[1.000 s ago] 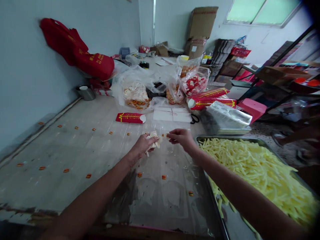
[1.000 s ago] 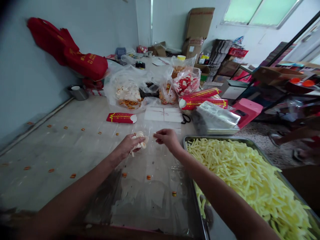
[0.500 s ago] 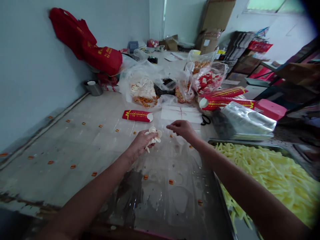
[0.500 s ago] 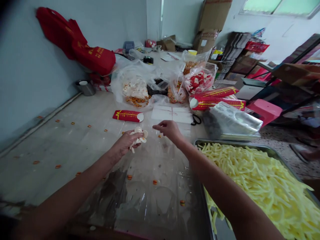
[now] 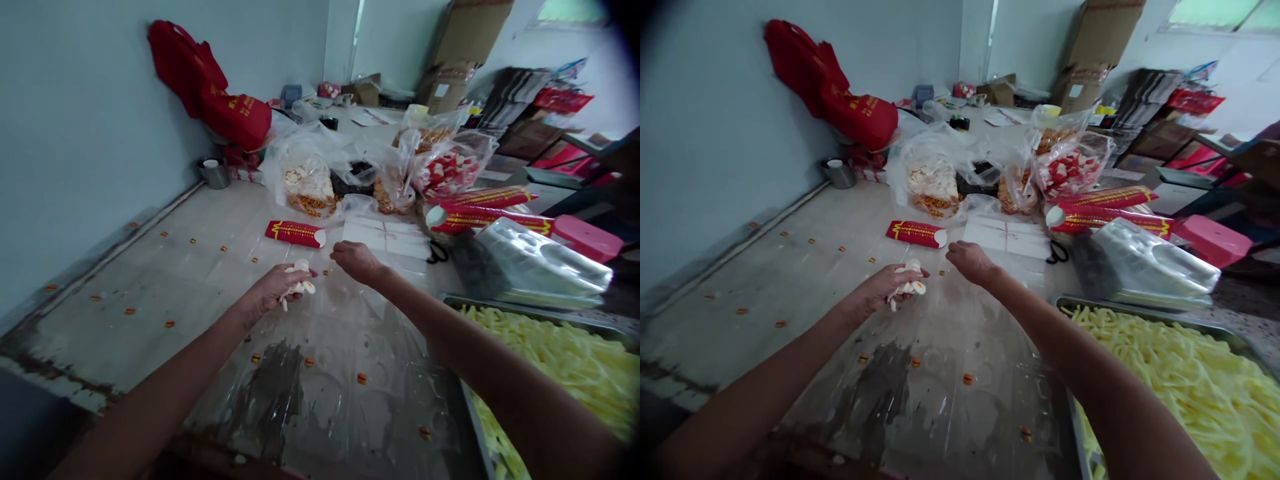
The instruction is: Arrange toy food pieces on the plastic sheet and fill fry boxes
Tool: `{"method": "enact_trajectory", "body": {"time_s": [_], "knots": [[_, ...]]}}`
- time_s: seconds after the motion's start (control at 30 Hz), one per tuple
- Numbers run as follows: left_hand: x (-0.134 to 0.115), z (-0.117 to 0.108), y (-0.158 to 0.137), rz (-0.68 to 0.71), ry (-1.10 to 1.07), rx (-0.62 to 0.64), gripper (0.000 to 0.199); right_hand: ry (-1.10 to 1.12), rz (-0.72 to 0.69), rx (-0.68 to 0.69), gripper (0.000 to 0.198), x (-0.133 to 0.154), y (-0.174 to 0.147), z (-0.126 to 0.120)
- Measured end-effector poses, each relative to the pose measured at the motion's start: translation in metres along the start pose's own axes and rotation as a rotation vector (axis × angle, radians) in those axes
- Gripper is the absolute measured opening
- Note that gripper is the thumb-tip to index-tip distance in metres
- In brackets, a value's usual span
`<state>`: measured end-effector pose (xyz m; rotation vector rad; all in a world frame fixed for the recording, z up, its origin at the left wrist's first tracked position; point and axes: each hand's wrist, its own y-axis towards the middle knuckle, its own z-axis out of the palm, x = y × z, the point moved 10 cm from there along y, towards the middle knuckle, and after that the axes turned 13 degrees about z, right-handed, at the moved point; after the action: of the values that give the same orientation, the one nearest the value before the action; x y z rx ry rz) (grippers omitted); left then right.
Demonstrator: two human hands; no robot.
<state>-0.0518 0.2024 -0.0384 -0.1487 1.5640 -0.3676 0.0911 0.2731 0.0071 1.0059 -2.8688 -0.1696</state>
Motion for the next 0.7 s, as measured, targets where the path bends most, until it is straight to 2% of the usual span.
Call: {"method": "enact_trajectory", "body": {"time_s": [0.07,0.13,0.2,0.23,0.37,0.43,0.5,0.57,0.6,0.63,0.7], "knots": [[-0.002,0.002,0.004,0.011,0.002,0.042,0.037,-0.048,-0.033,0.071,0.023,0.01,0.002,0.007],[-0.002,0.002,0.008,0.011,0.004,0.043,0.037,0.091,0.113,0.015,0.028,0.007,0.004,-0.006],[-0.003,0.004,0.011,0.01,0.011,0.04,0.038,0.372,0.293,-0.035,0.028,0.001,0.004,-0.02],[-0.004,0.006,0.011,0.014,0.017,0.049,0.038,0.523,0.339,-0.01,0.026,0.004,0.005,-0.022],[-0.006,0.009,0.006,0.047,0.016,0.11,0.038,0.969,0.353,0.253,0.019,0.034,0.014,-0.01],[-0.003,-0.003,0.001,0.038,0.012,0.092,0.042,1.151,0.501,0.327,0.017,0.03,0.017,0.003],[0.002,-0.021,-0.005,0.025,0.015,0.082,0.044,1.273,0.662,0.339,0.018,0.019,0.018,0.016],[0.004,-0.043,-0.008,0.026,0.016,0.061,0.043,1.206,0.705,0.228,0.02,0.007,0.027,0.017],[0.004,-0.054,-0.009,0.033,0.005,0.039,0.041,1.073,0.667,0.138,0.02,0.004,0.034,0.01],[0.005,-0.065,-0.009,0.037,-0.014,0.011,0.039,0.882,0.59,0.06,0.018,0.007,0.042,0.002],[0.005,-0.083,-0.007,0.032,-0.05,-0.043,0.036,0.422,0.347,-0.009,0.016,0.033,0.057,-0.007]]}}
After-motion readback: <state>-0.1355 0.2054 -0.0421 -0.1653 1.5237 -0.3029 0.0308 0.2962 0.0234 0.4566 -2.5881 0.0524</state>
